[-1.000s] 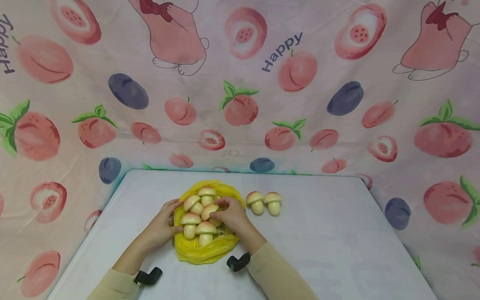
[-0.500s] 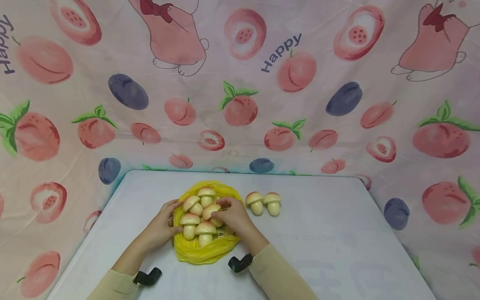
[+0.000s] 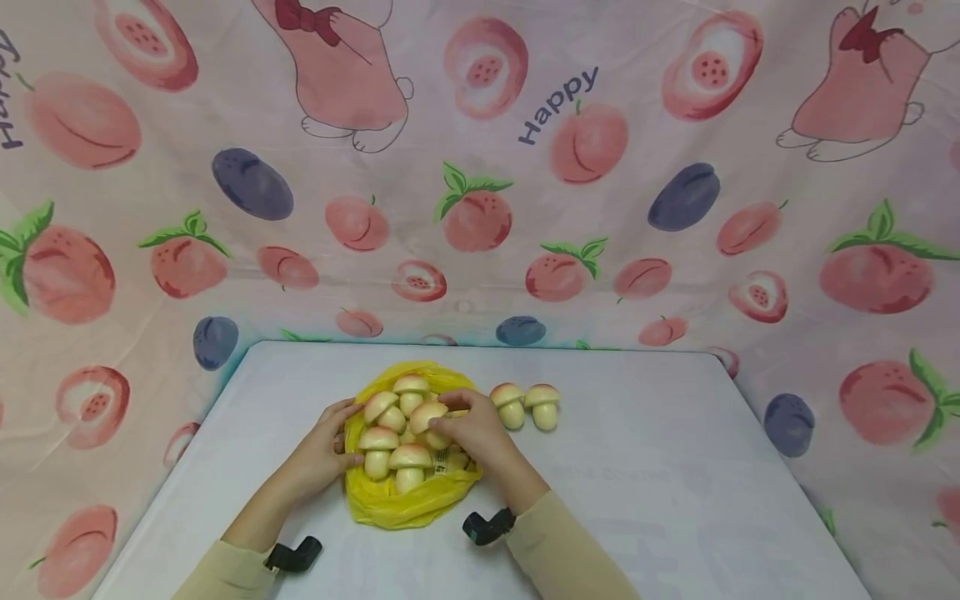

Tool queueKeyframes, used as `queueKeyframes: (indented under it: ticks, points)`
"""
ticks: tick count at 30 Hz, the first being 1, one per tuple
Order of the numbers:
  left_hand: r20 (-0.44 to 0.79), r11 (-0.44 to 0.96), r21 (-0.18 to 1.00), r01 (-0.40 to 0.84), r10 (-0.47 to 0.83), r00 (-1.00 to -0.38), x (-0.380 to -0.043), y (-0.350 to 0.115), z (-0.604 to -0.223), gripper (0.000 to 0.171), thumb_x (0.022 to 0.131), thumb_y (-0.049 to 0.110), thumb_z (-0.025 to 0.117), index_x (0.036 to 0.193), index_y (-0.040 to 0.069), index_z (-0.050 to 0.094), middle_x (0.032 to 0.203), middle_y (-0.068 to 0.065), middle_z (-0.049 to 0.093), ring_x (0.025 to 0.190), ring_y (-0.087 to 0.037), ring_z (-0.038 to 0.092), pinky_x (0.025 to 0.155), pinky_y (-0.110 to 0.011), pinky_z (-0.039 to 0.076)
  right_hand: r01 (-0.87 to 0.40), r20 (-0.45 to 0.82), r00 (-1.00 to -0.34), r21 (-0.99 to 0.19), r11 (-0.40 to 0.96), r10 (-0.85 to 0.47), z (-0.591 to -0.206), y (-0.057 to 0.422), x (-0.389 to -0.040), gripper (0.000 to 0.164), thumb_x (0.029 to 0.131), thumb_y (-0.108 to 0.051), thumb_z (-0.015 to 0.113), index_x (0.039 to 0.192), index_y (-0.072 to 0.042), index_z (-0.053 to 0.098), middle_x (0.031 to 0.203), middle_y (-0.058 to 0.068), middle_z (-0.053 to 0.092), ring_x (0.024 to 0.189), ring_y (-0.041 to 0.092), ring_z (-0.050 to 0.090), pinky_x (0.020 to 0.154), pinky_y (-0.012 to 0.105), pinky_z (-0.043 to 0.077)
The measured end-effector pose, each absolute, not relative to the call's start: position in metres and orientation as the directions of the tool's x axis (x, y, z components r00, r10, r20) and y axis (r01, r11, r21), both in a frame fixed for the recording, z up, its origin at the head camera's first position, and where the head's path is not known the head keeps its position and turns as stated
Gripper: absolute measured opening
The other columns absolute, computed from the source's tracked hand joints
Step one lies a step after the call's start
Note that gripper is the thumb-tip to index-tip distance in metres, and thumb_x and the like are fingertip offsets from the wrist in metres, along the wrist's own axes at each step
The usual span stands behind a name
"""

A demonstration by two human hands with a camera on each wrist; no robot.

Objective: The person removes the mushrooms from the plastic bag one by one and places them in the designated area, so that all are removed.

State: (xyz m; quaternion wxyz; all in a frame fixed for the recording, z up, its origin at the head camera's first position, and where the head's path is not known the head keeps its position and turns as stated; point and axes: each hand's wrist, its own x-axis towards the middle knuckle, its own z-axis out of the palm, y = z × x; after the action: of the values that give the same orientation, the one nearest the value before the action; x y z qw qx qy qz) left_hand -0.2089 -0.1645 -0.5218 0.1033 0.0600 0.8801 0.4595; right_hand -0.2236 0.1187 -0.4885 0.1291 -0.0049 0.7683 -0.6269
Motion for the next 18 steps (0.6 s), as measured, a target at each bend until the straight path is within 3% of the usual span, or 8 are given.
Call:
queueKeyframes:
  ticks: [13,18]
  points:
    - [-0.134,0.556,0.831,0.002,0.203,-0.97,-0.209,-0.165,-0.522,0.082,0.095,-0.002,0.074,0.167,0.007,0.035,0.181,-0.011,0.015,0.167,-0.042,0.017,0.132,-0.063,0.02,0.124,-0.15,-0.983,-0.967,0.223,-0.104,-0.485,0.137,-0.221,0.045,0.089,-0.015,0.085,0.131,-0.004,0.072,0.13,0.018,0.068,0.09,0.02,0.068,0.073,0.031,0.059]
    - [-0.133,0.561,0.828,0.004,0.203,-0.97,-0.209,-0.165,-0.521,0.083,0.095,-0.002,0.074,0.167,0.007,0.035,0.181,-0.011,0.016,0.167,-0.043,0.018,0.132,-0.063,0.02,0.145,-0.165,-0.984,-0.963,0.228,-0.073,-0.482,0.143,-0.22,0.044,0.089,-0.015,0.085,0.131,-0.005,0.072,0.13,0.017,0.069,0.096,0.02,0.069,0.076,0.029,0.061]
